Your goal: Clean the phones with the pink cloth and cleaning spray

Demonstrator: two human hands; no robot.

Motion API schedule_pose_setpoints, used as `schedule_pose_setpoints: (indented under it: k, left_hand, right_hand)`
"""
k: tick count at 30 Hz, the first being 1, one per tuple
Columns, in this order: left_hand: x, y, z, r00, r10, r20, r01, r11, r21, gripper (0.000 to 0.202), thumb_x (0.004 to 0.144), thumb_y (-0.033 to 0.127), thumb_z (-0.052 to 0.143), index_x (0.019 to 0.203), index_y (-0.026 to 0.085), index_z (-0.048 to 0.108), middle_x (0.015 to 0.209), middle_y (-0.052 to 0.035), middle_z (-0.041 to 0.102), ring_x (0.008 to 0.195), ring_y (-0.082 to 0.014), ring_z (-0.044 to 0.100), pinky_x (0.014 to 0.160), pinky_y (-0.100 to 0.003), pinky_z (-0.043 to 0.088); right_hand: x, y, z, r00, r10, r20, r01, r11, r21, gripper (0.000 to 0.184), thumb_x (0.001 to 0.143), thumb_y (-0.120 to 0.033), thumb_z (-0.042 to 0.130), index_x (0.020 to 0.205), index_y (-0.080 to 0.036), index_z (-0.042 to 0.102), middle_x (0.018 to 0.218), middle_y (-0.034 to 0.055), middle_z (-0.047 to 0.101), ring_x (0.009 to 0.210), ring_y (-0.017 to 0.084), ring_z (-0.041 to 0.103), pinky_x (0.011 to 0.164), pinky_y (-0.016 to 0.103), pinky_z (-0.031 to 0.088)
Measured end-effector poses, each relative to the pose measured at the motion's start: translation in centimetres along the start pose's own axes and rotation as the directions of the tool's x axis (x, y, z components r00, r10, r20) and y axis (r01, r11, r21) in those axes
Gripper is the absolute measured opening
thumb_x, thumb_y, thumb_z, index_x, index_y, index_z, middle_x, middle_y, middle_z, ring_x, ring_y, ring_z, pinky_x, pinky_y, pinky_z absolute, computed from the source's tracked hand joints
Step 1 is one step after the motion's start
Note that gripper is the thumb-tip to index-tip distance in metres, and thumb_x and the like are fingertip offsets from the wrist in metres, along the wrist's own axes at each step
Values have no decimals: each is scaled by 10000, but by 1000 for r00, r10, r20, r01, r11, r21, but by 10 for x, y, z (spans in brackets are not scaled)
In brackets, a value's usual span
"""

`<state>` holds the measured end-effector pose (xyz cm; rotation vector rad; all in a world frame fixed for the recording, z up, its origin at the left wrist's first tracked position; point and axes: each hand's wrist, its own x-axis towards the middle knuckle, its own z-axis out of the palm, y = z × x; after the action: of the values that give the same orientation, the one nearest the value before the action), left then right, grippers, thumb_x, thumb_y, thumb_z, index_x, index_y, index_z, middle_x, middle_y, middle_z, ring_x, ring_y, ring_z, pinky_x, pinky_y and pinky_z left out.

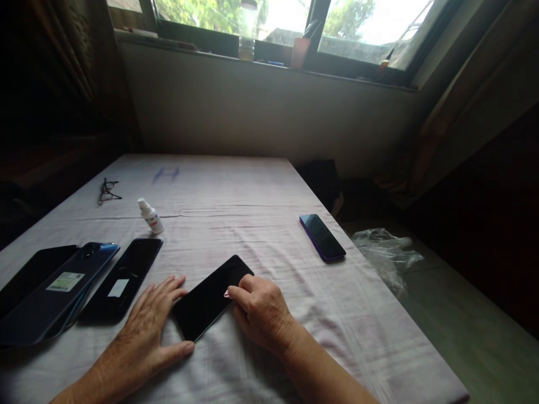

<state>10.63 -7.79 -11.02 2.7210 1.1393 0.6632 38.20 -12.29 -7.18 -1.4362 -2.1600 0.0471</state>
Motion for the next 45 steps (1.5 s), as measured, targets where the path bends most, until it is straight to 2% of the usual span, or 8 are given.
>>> schedule_pose_setpoints:
  k: [9, 15, 17, 24, 31, 34, 41, 45]
  left_hand:
    - [1, -4, -5, 999, 11, 51, -8, 998, -61, 673, 770, 412, 770, 1355, 254, 477, 1512, -126, 528, 1414, -371, 463, 1187, -624, 308]
    - [0, -4, -4, 998, -4, 58, 10, 995, -97, 702, 746, 385, 810, 1347, 268, 467, 1500, -126, 540, 1430, -360, 443, 1190, -645, 289]
    - [0, -5, -4, 998, -3, 55, 9, 995, -103, 687, 749, 385, 804, 1344, 266, 480, 1493, -124, 549, 1423, -359, 454, 1197, -634, 284]
    - [3, -3, -9, 998, 24, 61, -16, 992, -121, 560, 784, 348, 768, 1288, 259, 540, 1441, -115, 604, 1388, -355, 503, 1189, -628, 304]
    - [0, -2, -6, 998, 36, 50, -31, 995, -95, 587, 791, 346, 757, 1328, 259, 536, 1452, -114, 598, 1387, -353, 506, 1192, -608, 315]
    - [-2, -3, -3, 998, 43, 44, -40, 996, -76, 654, 778, 372, 780, 1364, 256, 515, 1479, -120, 572, 1392, -355, 499, 1189, -612, 324]
    - [-2, -2, -5, 997, 51, 53, -48, 997, -52, 675, 770, 381, 791, 1378, 248, 529, 1475, -111, 577, 1381, -367, 509, 1161, -629, 371]
    - [-1, 1, -7, 997, 38, 62, -35, 998, -46, 701, 752, 431, 809, 1372, 251, 533, 1484, -120, 567, 1382, -375, 506, 1169, -630, 358]
  right_hand:
    - [-1, 12, 0, 987, 137, -81, -146, 982, -119, 244, 920, -123, 530, 1050, -202, 720, 856, 54, 669, 744, 178, 634, 664, 262, 445]
    - [-2, -15, 4, 997, -72, -7, 72, 997, 11, 283, 926, -116, 465, 1078, -182, 695, 872, 62, 658, 711, 170, 602, 658, 264, 458]
    - [-2, -15, 4, 997, -80, -7, 80, 997, 11, 283, 924, -114, 467, 1073, -191, 695, 866, 57, 658, 703, 167, 597, 654, 262, 457]
    - [-3, 9, 3, 991, 120, -66, -129, 979, -156, 257, 919, -116, 519, 1073, -198, 708, 895, 62, 680, 771, 180, 639, 673, 261, 458]
    - [18, -18, -5, 989, 6, 150, 19, 986, -163, 209, 988, -193, 499, 1013, -200, 706, 826, 46, 656, 682, 167, 602, 589, 281, 395]
    - [23, -28, -2, 981, -71, 182, 95, 988, -124, 200, 962, -173, 512, 1024, -187, 702, 837, 52, 659, 695, 180, 598, 586, 300, 383]
    - [14, -28, 11, 994, -57, 95, 58, 998, -8, 292, 846, -94, 534, 1056, -211, 699, 823, 36, 632, 689, 166, 578, 613, 274, 403]
    - [16, -13, 12, 1000, 7, 27, -6, 998, -57, 302, 836, -87, 538, 1032, -235, 714, 826, 31, 637, 678, 155, 587, 615, 257, 416]
